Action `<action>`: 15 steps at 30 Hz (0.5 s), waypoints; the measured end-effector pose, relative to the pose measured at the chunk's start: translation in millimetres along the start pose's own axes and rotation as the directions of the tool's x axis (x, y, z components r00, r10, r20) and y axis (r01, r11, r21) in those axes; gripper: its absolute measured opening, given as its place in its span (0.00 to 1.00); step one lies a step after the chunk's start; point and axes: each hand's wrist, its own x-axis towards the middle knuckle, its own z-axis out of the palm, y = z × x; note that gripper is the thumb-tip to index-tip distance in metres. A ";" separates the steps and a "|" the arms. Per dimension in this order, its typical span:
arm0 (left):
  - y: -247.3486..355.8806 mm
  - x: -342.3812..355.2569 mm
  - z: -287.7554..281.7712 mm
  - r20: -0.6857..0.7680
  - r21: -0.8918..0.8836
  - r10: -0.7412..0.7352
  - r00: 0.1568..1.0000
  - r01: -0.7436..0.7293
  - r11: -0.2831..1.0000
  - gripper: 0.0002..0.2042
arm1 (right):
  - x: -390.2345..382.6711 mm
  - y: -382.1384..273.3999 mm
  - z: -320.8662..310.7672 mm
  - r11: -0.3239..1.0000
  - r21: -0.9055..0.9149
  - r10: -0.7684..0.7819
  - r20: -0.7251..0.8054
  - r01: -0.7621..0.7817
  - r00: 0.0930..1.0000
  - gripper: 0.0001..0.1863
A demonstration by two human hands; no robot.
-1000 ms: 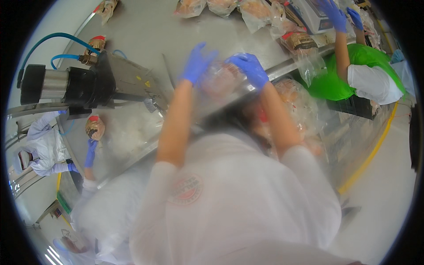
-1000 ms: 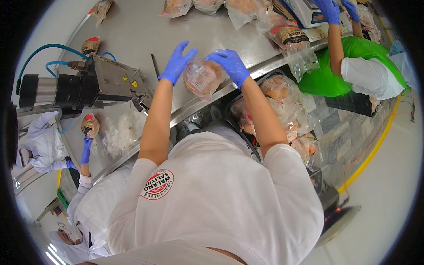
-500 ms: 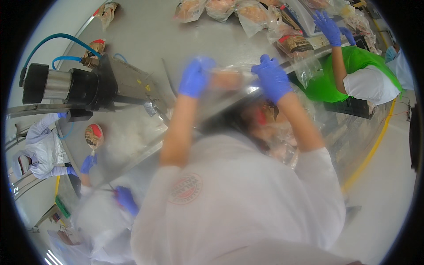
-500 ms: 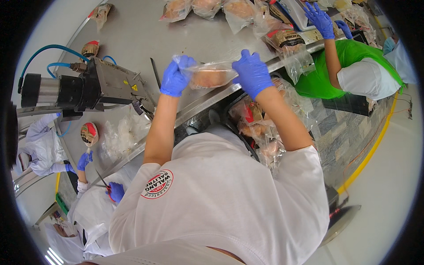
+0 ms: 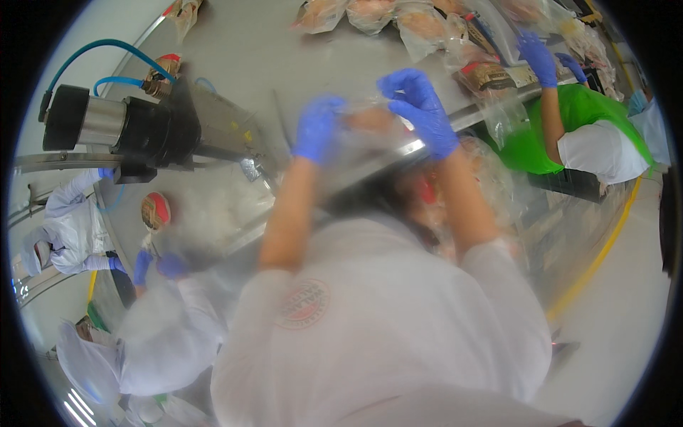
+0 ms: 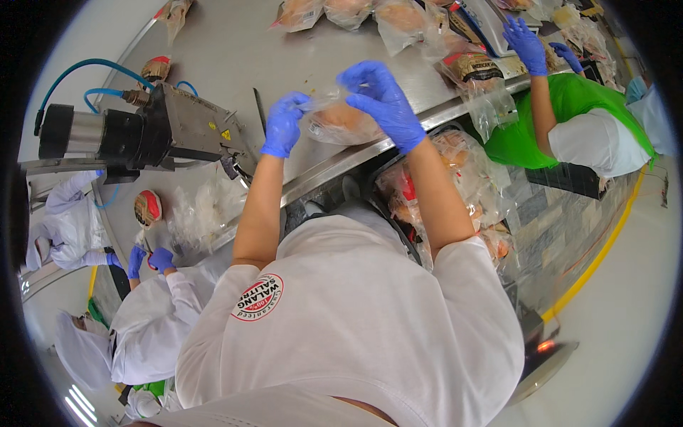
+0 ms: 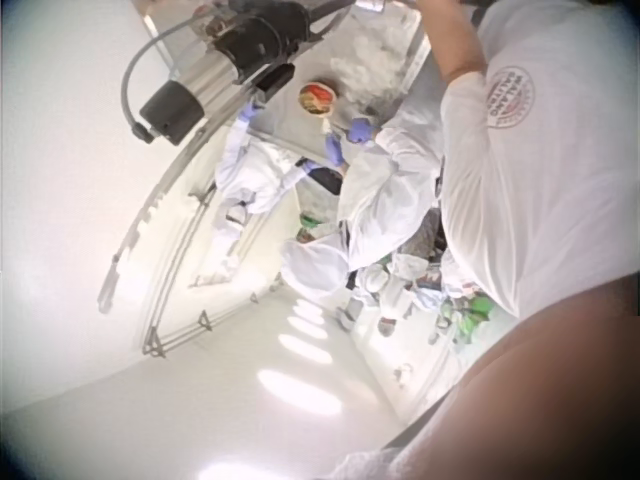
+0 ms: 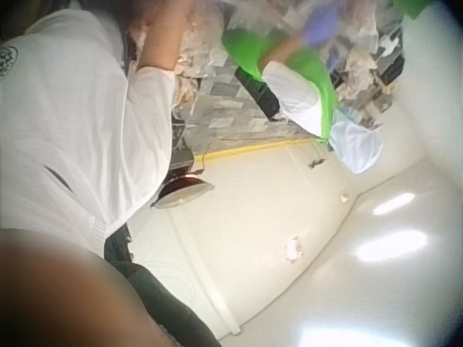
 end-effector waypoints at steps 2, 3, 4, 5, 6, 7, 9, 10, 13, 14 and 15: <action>-25.5 11.8 -7.1 -0.080 0.120 -0.026 0.996 0.035 0.992 0.08 | -4.0 23.2 -1.0 1.000 0.010 0.013 0.072 -0.013 0.997 0.44; -25.0 15.8 -1.7 -0.077 0.091 -0.044 0.996 0.051 0.995 0.07 | -10.6 45.8 4.8 0.981 -0.188 0.068 0.103 -0.048 0.992 0.45; -21.4 19.1 3.1 -0.076 0.060 -0.060 0.995 0.065 0.996 0.07 | -15.2 63.1 13.4 0.921 -0.383 0.128 0.120 -0.073 0.984 0.46; 2.5 18.9 20.4 -0.040 -0.059 -0.080 0.996 0.078 0.995 0.06 | -16.3 77.8 19.2 0.820 -0.565 0.192 0.122 -0.091 0.974 0.47; 17.2 16.1 26.9 -0.014 -0.170 -0.100 0.995 0.096 0.981 0.06 | -7.5 80.8 29.9 0.823 -0.527 0.269 0.027 -0.215 0.963 0.47; 16.2 18.0 25.3 0.006 -0.264 -0.082 0.997 0.081 0.961 0.07 | -4.3 81.3 35.6 0.866 -0.445 0.278 0.052 -0.227 0.959 0.43; 21.7 24.7 22.3 0.047 -0.442 -0.039 0.998 0.056 0.895 0.12 | 1.6 79.7 42.2 0.928 -0.271 0.290 0.097 -0.255 0.952 0.35; 28.3 22.5 19.5 -0.047 -0.349 0.083 0.995 -0.094 0.932 0.14 | 0.8 85.2 45.3 0.956 -0.137 0.275 0.101 -0.260 0.956 0.31; 36.3 -3.6 -2.4 -0.091 0.010 0.265 0.960 -0.266 0.964 0.25 | -0.9 92.8 49.6 0.933 0.192 0.286 0.114 -0.303 0.951 0.21; 18.6 -17.1 -15.6 0.000 0.148 0.166 0.986 -0.164 0.975 0.28 | 0.0 84.7 46.3 0.903 0.248 0.329 0.123 -0.350 0.936 0.19; 10.8 -26.6 -22.0 0.078 0.292 0.051 0.996 -0.072 0.954 0.32 | 1.1 78.5 44.6 0.868 0.304 0.370 0.134 -0.394 0.919 0.17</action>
